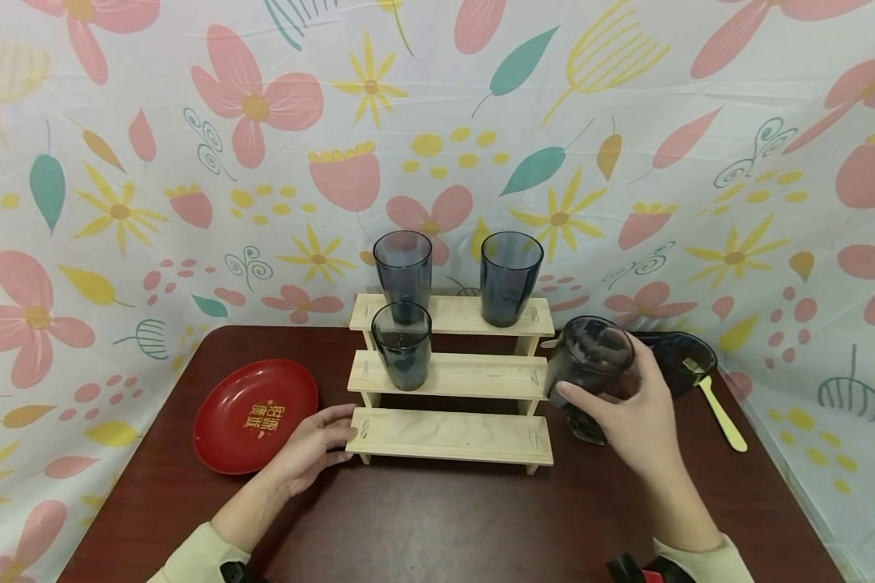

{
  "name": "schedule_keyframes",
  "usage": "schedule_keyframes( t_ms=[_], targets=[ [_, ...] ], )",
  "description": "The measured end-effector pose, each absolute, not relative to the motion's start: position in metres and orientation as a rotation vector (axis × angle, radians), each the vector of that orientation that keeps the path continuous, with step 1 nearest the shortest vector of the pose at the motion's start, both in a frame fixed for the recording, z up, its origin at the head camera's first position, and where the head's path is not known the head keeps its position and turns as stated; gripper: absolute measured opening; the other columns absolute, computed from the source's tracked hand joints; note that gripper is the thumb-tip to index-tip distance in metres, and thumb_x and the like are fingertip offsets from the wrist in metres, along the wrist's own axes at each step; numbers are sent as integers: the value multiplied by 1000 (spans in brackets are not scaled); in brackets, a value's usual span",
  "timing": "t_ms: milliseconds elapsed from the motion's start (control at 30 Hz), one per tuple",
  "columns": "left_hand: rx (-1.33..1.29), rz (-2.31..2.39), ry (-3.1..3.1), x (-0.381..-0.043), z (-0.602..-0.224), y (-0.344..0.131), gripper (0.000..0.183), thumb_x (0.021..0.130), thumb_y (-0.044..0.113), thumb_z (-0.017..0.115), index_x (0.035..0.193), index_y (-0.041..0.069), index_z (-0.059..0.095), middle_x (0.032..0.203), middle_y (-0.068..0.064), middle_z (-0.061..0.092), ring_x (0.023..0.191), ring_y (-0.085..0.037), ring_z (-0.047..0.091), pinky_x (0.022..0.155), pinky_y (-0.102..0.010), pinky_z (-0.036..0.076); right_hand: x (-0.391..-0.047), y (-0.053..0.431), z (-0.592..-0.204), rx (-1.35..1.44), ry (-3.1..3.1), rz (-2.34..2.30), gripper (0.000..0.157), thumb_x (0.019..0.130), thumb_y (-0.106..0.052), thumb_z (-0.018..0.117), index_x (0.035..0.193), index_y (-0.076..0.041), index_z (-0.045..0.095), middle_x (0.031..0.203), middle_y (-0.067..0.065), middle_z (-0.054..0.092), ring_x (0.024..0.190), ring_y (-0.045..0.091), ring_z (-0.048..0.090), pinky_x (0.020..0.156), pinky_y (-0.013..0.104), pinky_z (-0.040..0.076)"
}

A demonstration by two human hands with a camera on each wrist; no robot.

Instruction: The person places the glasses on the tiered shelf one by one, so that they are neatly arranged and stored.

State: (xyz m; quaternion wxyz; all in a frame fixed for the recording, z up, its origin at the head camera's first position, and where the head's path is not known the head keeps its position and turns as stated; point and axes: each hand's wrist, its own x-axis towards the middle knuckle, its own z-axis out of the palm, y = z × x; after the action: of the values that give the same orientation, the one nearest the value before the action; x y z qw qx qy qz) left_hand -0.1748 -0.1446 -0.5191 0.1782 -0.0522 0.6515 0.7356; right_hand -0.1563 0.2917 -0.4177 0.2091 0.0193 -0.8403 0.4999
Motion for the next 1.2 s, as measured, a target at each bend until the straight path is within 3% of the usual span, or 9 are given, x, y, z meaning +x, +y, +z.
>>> schedule_keyframes(
  t_ms=[367,533,667,933,1200],
  targets=[
    [-162,2085,1838,-175,-520,-145,57,94,5,66,146,-5,48,116,-15,63,92,-20,65,76,-34,54,-180,245,-419,216,-2295,1546,91,82,-6,89,157,-26,42,136,1,57,111,11,63,81,16,54],
    [-168,2082,1833,-174,-518,-144,56,94,5,66,147,-4,48,117,-16,63,92,-20,65,76,-34,54,-187,232,-421,221,-2317,1484,92,80,-13,92,156,-32,44,127,1,61,100,15,63,77,19,52],
    [-171,2081,1842,-174,-516,-144,56,95,5,66,147,-4,48,118,-17,62,92,-20,64,77,-35,54,-191,226,-421,227,-2339,1438,93,79,-16,93,157,-32,43,125,0,61,97,13,61,75,22,48],
    [-173,2083,1841,-175,-516,-143,57,95,5,65,148,-4,47,119,-16,62,92,-19,64,76,-34,54,-195,220,-424,266,-2345,1440,97,78,-13,93,159,-26,41,132,4,61,105,6,62,83,17,49],
    [-174,2087,1844,-175,-517,-143,57,94,5,65,147,-5,47,118,-16,63,92,-19,64,76,-34,54,-194,218,-425,253,-2373,1460,98,81,-16,91,161,-28,36,133,6,61,105,6,63,85,17,51]
  ],
)
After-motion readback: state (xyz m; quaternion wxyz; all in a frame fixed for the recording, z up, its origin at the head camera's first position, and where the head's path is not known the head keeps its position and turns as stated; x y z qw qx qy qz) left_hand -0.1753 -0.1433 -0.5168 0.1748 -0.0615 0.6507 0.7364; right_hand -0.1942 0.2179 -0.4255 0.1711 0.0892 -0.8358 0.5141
